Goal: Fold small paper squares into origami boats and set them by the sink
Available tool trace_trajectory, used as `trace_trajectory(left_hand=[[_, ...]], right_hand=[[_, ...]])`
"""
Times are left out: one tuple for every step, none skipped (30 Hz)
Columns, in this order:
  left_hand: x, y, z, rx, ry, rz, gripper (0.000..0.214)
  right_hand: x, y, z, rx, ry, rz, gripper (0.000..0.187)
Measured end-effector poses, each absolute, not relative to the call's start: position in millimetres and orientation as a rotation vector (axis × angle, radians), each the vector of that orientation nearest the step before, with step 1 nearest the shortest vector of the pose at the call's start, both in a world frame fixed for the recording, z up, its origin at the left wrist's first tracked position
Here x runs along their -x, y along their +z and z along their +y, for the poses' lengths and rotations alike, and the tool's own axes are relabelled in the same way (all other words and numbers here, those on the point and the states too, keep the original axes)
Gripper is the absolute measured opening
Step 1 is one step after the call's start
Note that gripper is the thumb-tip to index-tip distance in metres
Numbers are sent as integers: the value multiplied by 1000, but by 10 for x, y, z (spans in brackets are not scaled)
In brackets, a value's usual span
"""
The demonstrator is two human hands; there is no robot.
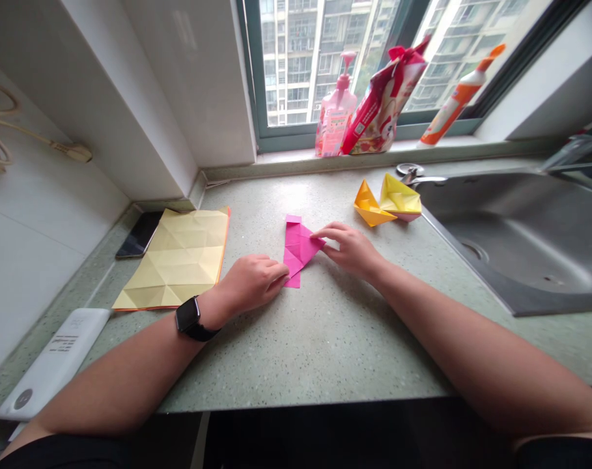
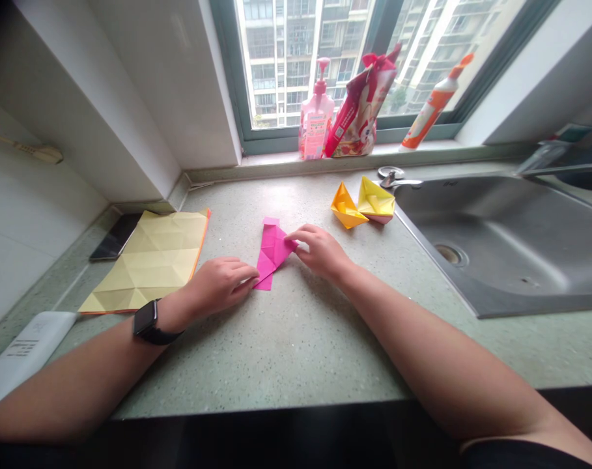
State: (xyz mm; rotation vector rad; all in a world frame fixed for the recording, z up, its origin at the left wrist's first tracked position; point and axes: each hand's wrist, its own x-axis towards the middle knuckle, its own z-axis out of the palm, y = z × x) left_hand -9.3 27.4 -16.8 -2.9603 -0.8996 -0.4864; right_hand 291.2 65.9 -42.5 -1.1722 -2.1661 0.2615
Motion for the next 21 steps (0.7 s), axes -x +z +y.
trace_trajectory(left_hand=[[95, -163, 271, 2951, -504, -920, 27], [97, -155, 268, 2943, -527, -946, 29], [100, -145, 264, 2933, -556, -973, 33], [102, -134, 259, 2921, -584, -998, 41], [103, -123, 254, 2910, -606, -1016, 53], [104, -115, 250, 2900, -617, -1025, 64], [103, -111, 246, 2887, -619, -1030, 71], [102, -110, 244, 2872, -612, -1036, 74], [100, -111, 243, 2855, -603, -1045, 71], [98, -113, 243, 2838, -594, -1056, 62], [96, -115, 245, 2818, -587, -1072, 48], [96, -114, 248, 2796, -586, -1090, 33], [97, -110, 251, 2774, -592, -1106, 19], [98, -102, 254, 2751, -606, -1121, 11], [101, -92, 256, 2726, -632, -1131, 10], [105, -81, 258, 2701, -667, -1134, 13], [109, -70, 258, 2675, -710, -1127, 15], [113, -61, 257, 2653, -752, -1113, 17], [117, -55, 254, 2635, -787, -1095, 18], [120, -52, 250, 2623, -818, -1077, 19], [122, -52, 244, 2617, -844, -1063, 18]], right_hand=[[-2912, -412, 657, 1163, 240, -2157, 18], [-2912, -401, 654, 1161, 218, -2142, 17], [-2913, -389, 649, 1166, 198, -2123, 16], [-2914, -378, 643, 1177, 179, -2101, 17], [-2915, -367, 637, 1191, 163, -2080, 17], [-2914, -357, 631, 1206, 149, -2058, 17], [-2913, -346, 624, 1216, 138, -2037, 18], [-2911, -336, 618, 1221, 132, -2020, 18], [-2908, -326, 612, 1222, 129, -2004, 18], [-2905, -316, 607, 1221, 130, -1992, 18], [-2902, -307, 602, 1219, 135, -1985, 19], [-2900, -299, 597, 1212, 143, -1985, 19], [-2900, -295, 594, 1200, 154, -1994, 19], [-2902, -294, 594, 1183, 161, -2010, 19], [-2907, -300, 596, 1165, 158, -2030, 19], [-2915, -312, 602, 1150, 144, -2049, 21], [-2926, -331, 612, 1146, 123, -2067, 30], [-2940, -356, 626, 1157, 102, -2080, 43], [-2956, -384, 644, 1180, 90, -2089, 55], [-2974, -412, 665, 1209, 91, -2096, 62], [-2993, -436, 687, 1232, 108, -2099, 61]])
